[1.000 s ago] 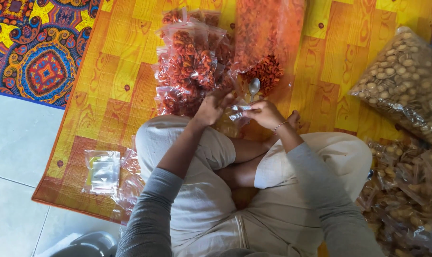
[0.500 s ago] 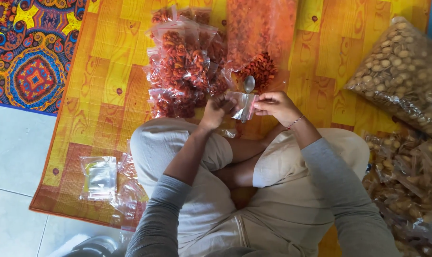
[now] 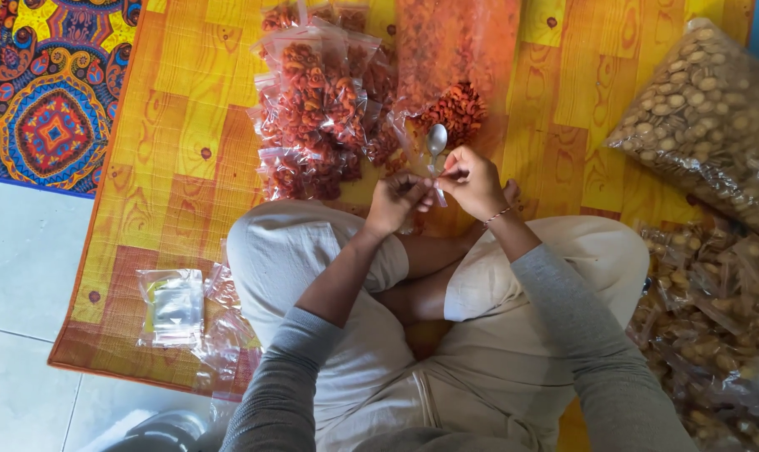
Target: A person is sitting on the floor and using a spoon to transfer dried red spices from a large bag into small individual plastic bags for portioning.
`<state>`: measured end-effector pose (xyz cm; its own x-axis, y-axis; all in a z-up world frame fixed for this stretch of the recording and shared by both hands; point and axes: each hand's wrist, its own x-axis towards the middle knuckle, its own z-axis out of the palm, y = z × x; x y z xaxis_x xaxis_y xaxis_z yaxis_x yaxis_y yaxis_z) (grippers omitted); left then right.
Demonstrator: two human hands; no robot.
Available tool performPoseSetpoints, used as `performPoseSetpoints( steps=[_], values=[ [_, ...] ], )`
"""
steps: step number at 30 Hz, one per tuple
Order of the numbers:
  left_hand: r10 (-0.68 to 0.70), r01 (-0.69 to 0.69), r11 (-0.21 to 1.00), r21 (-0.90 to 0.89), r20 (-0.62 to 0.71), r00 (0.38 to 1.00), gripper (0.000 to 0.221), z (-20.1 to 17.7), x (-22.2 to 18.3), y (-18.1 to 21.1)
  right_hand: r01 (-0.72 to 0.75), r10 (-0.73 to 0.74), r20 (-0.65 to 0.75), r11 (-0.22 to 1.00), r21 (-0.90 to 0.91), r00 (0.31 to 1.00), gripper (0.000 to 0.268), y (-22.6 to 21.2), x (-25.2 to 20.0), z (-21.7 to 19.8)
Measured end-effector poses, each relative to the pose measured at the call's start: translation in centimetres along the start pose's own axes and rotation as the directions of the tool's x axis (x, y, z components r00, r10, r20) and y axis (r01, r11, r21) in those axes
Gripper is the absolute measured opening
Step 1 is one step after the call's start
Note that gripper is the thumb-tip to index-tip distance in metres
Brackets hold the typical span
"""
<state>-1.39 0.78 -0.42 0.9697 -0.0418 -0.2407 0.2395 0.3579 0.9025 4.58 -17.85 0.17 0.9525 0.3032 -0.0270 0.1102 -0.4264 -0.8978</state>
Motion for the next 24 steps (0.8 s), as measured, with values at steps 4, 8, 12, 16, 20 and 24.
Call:
performPoseSetpoints(
  steps=[4, 8, 12, 16, 20, 24],
  values=[
    [-0.067, 0.068, 0.992, -0.105, 0.01, 0.998, 0.026, -0.2, -0.1, 0.2, 0.09, -0.093, -0.041, 0.993, -0.081, 0.995, 0.034, -1.2, -0.8, 0.7],
    [-0.091, 0.091, 0.989, -0.114, 0.003, 0.996, 0.029, -0.6, 0.1, -0.3, 0.213, -0.218, -0.022, 0.967, -0.14, 0.976, 0.032, -2.3, -1.2, 1.0],
    [-0.081, 0.081, 0.993, -0.088, 0.004, 0.997, 0.022, -0.9, 0.3, -0.8, 0.247, -0.249, 0.004, 0.96, -0.132, 0.969, 0.034, -3.7, -1.7, 0.9],
    [-0.08, 0.079, 0.993, -0.086, 0.002, 0.997, 0.022, -1.1, 0.7, -1.1, 0.212, -0.211, 0.023, 0.973, -0.095, 0.977, 0.036, -2.9, -1.5, 0.9],
    [-0.049, 0.049, 0.993, -0.106, 0.001, 0.999, 0.019, -1.5, 1.2, -1.9, 0.101, -0.104, 0.041, 0.993, 0.065, 0.994, 0.036, -2.6, -1.4, 0.9],
    [0.002, -0.004, 0.994, -0.112, -0.015, 1.0, 0.018, -1.6, 1.4, -1.7, 0.023, -0.039, 0.079, 0.98, 0.198, 0.996, 0.037, -3.1, -1.6, 1.0]
  ],
)
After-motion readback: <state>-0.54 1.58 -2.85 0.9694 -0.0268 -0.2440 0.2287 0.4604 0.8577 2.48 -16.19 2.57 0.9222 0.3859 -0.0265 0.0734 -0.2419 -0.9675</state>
